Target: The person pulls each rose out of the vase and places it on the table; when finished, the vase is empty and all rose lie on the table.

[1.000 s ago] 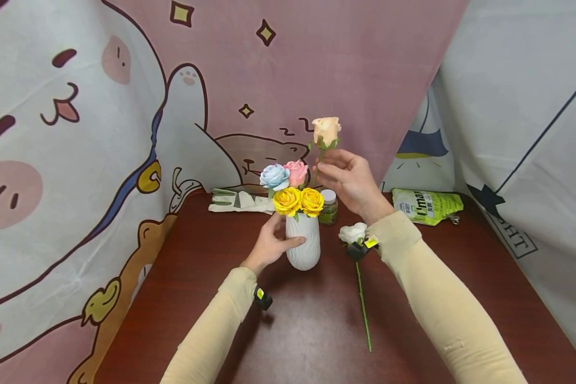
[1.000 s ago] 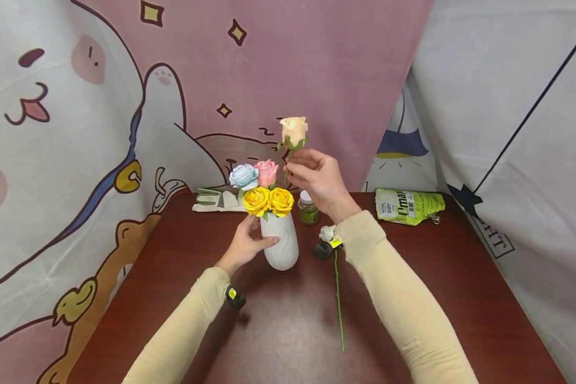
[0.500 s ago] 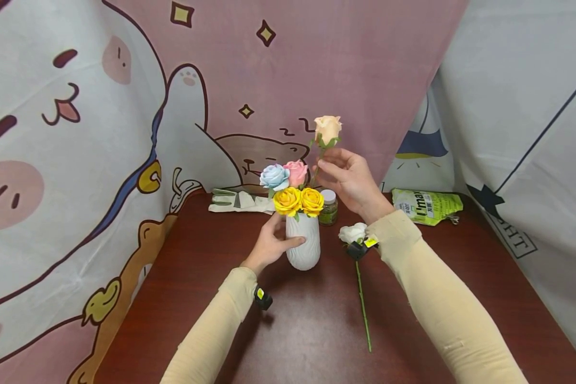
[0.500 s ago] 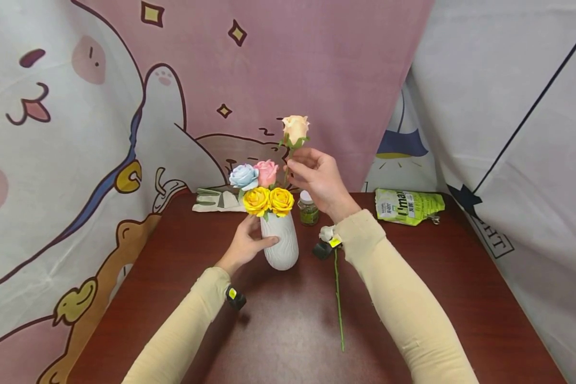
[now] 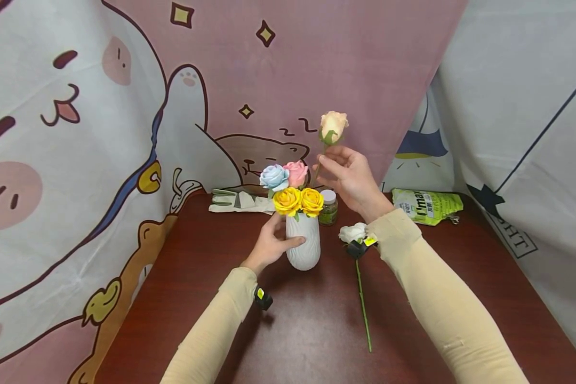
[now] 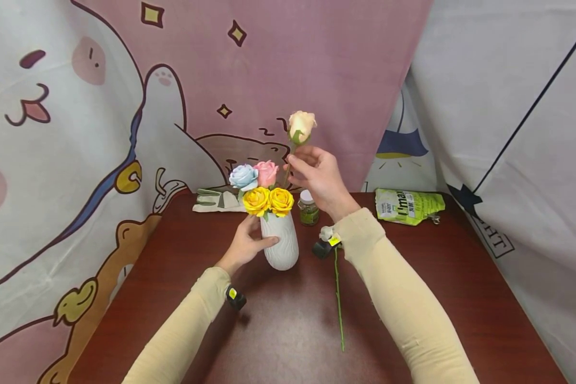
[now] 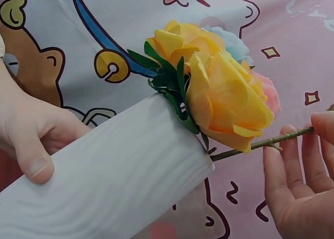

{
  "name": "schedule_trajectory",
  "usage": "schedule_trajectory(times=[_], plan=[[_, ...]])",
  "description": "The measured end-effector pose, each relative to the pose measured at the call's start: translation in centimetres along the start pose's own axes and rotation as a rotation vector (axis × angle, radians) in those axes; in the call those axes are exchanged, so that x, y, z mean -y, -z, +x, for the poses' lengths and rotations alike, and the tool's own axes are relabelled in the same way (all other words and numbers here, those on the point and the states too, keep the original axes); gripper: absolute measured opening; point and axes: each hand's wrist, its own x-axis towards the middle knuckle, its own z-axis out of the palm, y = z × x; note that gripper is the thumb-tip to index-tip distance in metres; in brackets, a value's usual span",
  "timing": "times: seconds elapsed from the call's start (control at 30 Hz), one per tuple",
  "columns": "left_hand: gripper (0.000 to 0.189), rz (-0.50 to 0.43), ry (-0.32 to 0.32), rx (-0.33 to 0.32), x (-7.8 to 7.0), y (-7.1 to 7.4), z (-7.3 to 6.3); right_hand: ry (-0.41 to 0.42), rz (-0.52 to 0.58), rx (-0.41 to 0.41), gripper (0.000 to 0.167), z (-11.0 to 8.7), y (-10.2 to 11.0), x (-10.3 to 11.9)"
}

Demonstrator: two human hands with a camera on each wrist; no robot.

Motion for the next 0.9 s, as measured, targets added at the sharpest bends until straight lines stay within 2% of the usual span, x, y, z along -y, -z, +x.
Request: schedule_trajectory(times=[0.27,0.47,0.63,0.9], plan=[[0.079,-0.045,-0.011,0.006,0.0,-0.2,0.1,0.031,0.039,-0.035,0.018,0.1,0.2,0.2],[0.079,-0.025,-0.004,-0.001,-0.1,-0.2,0.0,0.043,0.067,-0.068,0.018,0.1,0.4,0.5],[0.08,-0.019,-0.01,-0.003,-0.2,-0.2,0.0,0.065,0.048,-0.107,0.02,0.2,0.5,0.9],[0.08,-0.031,0.001,-0.001,0.1,-0.2,0.0,0.108,0.125,-0.094,0.016,0.4,1.1,1.5]])
